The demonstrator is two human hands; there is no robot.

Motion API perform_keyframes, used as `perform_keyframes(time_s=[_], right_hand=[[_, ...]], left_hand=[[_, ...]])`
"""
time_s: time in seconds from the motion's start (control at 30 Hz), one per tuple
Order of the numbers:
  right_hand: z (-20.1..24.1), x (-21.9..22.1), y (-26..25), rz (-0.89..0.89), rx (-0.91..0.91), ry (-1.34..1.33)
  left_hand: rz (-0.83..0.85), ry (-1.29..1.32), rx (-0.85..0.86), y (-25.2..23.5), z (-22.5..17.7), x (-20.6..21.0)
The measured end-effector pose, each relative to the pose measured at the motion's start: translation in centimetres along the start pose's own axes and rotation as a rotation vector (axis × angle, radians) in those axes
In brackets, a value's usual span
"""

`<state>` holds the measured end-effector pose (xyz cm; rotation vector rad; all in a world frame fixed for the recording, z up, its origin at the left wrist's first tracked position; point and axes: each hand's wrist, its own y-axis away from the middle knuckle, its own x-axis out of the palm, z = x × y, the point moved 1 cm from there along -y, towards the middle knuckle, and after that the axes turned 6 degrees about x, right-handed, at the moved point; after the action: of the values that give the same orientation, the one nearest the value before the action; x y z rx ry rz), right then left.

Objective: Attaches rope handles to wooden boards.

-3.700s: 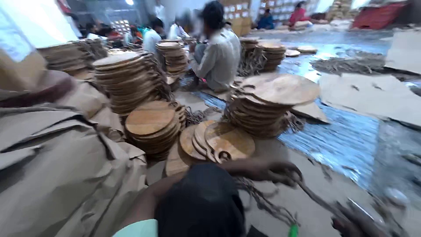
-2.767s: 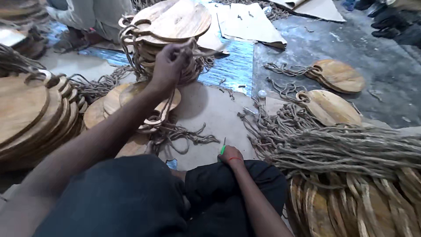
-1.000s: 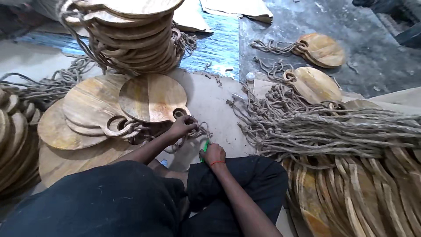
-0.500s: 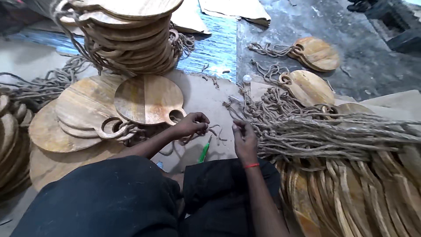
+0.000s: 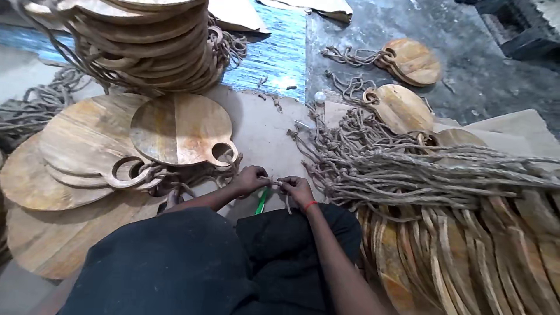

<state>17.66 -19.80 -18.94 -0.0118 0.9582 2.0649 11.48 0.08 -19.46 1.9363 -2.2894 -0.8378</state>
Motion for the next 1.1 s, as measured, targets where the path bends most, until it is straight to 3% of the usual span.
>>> perform_keyframes(time_s=[0.13,0.43,0.67,1.0,1.1], right_hand=[[0.3,0.6,0.3,-0.05,-0.049,0.045],[-0.2,2.0,-1.1,-0.217,-0.32,0.388],[-0.8,2.0,-0.9,-0.251,-0.407,0.422],[0.1,2.7,-1.7,-0.229,-0.262,0.49],[0.7,2.6,-1.6,-0.142,-0.183,0.575]], left_hand=[[-0.012,-0.036,-0.032,-0.2,0.8,-0.7],[-0.01,-0.272,0.131,-1.1,1.1,0.2],[-0.022,-0.038,0.055,-1.0,1.2,0.4],[-0.009,-0.092,-0.108,-2.3,0.5,-0.2],[0.037,-0.102,-0.111,-2.6,0.5,-0.2]])
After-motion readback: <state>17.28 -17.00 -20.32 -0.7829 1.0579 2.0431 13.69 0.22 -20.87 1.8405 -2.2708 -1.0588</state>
